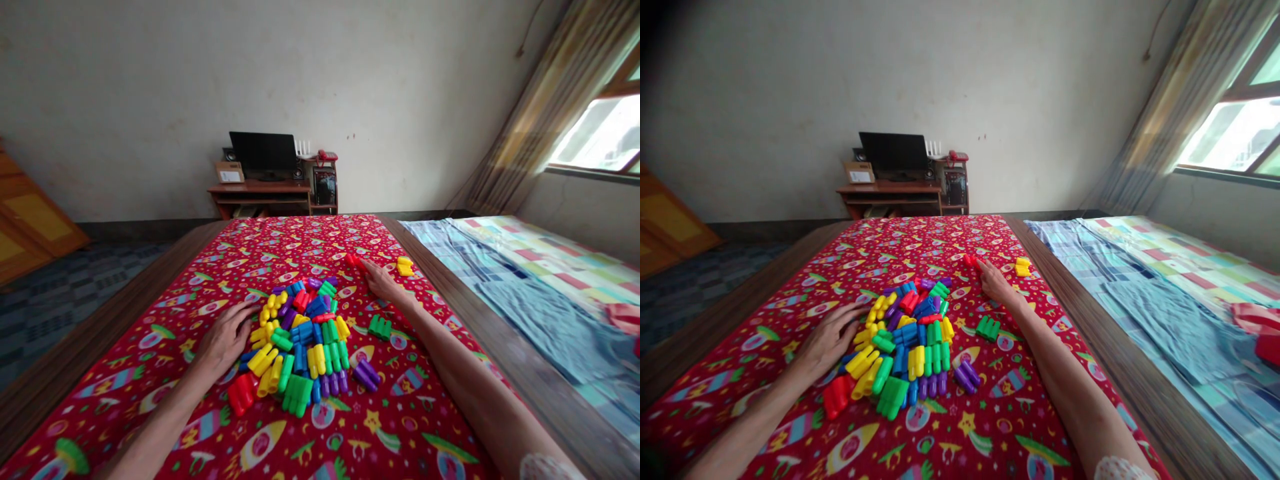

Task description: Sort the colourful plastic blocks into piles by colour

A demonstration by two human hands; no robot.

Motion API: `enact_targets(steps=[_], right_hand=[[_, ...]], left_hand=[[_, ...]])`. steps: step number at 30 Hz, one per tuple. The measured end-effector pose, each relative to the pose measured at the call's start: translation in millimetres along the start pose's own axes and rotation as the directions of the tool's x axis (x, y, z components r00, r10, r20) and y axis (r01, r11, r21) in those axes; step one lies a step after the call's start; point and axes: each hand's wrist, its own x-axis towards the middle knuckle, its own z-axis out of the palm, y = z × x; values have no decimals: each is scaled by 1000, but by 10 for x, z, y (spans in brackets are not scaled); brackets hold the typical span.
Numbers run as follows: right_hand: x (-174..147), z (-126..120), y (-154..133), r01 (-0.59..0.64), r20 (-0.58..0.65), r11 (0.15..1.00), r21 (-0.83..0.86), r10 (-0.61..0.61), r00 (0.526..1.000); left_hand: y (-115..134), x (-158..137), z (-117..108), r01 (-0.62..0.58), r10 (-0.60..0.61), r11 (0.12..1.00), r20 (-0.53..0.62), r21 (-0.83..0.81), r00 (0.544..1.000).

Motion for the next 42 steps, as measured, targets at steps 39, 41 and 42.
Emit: enact_targets(steps=[39,41,42], right_hand=[[70,-422,-433,-379,-121,871,314,433,893],[112,-475,-601,-341,-90,857,386,403,911],[140,-489,-720,-311,-32,838,449,363,931]], left_hand=[[22,-26,25,21,-21,999,-5,-40,1000],[29,-25,23,22,-22,999,-8,-45,1000],[35,-24,23,25,-26,999,-11,-47,1000]])
